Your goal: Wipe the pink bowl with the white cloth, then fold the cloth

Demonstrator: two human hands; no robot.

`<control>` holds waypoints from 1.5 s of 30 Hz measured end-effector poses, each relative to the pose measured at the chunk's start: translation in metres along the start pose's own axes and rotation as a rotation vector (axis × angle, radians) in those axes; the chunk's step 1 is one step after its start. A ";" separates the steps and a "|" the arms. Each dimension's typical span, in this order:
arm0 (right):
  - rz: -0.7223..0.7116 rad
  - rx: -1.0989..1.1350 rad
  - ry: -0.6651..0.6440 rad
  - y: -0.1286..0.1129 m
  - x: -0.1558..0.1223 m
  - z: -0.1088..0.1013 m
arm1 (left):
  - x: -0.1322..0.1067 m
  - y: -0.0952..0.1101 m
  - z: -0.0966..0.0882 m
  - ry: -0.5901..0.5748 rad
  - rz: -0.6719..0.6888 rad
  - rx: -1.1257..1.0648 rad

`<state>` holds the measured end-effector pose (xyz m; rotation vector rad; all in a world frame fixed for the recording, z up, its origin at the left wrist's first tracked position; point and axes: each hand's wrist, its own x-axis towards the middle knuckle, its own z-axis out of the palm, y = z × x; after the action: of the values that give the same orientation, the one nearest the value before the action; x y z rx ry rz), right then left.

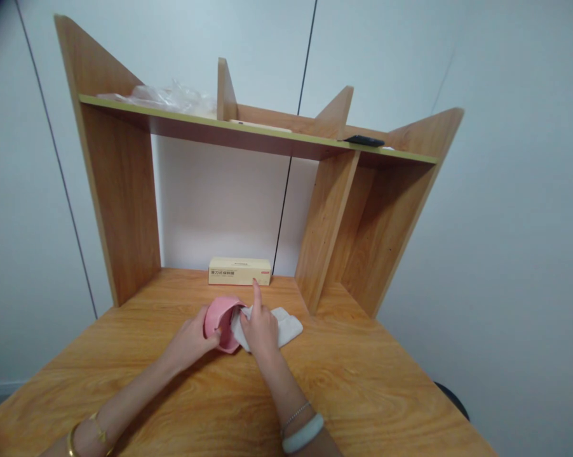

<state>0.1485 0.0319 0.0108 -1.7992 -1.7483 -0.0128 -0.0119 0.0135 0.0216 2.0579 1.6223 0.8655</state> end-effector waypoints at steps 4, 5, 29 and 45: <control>0.003 0.106 -0.089 0.004 0.001 0.006 | 0.000 0.002 -0.003 -0.002 0.047 0.075; 0.009 0.151 -0.126 0.005 0.002 0.008 | 0.001 0.003 -0.004 0.001 0.051 0.092; 0.026 0.371 -0.152 0.007 -0.003 0.020 | 0.004 -0.013 0.005 0.013 0.150 -0.341; 0.077 0.110 -0.272 0.036 0.022 -0.015 | 0.021 -0.036 0.018 0.072 -0.083 -0.591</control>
<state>0.1898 0.0476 0.0168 -1.8533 -1.8218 0.3688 -0.0228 0.0443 -0.0099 1.5514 1.2683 1.2225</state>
